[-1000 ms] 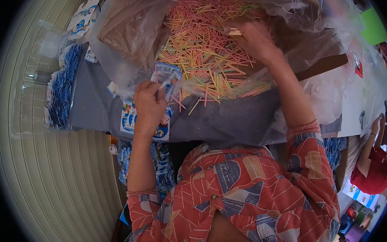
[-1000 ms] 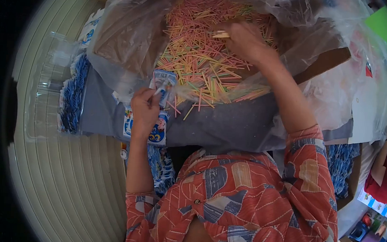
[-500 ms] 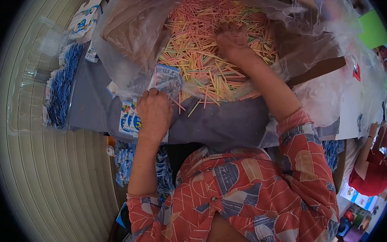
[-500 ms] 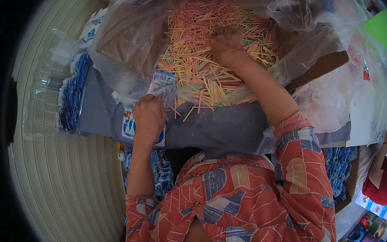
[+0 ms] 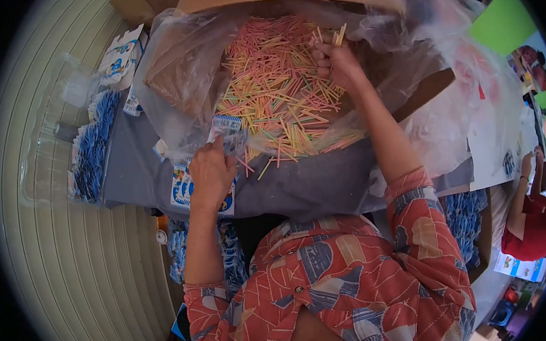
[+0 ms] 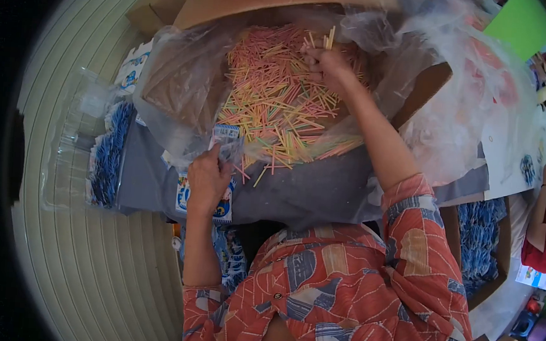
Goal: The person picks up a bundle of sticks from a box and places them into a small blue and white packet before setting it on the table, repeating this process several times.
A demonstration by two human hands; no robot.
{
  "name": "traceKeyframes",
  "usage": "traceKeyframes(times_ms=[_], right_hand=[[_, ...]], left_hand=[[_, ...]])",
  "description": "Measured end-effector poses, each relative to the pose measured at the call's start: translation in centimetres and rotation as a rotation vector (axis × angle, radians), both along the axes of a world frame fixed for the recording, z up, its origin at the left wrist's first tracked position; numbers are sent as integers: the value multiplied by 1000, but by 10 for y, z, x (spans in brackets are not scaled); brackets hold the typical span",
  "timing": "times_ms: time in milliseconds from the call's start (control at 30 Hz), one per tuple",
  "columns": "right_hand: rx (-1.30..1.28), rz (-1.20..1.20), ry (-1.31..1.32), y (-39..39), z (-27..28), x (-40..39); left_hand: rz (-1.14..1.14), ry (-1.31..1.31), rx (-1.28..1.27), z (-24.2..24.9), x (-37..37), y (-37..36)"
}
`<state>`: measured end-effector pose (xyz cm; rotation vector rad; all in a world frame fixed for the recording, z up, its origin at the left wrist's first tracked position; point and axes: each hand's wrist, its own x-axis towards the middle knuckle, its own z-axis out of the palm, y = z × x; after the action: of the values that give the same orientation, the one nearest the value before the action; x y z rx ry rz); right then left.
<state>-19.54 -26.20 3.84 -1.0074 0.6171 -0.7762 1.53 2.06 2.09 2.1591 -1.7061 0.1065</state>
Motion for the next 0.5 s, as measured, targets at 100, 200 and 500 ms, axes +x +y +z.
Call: traceKeyframes(times_ms=[100, 200, 500], right_hand=[[10, 48, -42, 13, 8, -5], [-11, 62, 14, 31, 18, -8], [-289, 86, 211, 56, 10, -6]], left_hand=[[-30, -27, 94, 10, -6, 1], [-63, -99, 107, 3, -5, 0], [86, 9, -30, -4, 3, 1]])
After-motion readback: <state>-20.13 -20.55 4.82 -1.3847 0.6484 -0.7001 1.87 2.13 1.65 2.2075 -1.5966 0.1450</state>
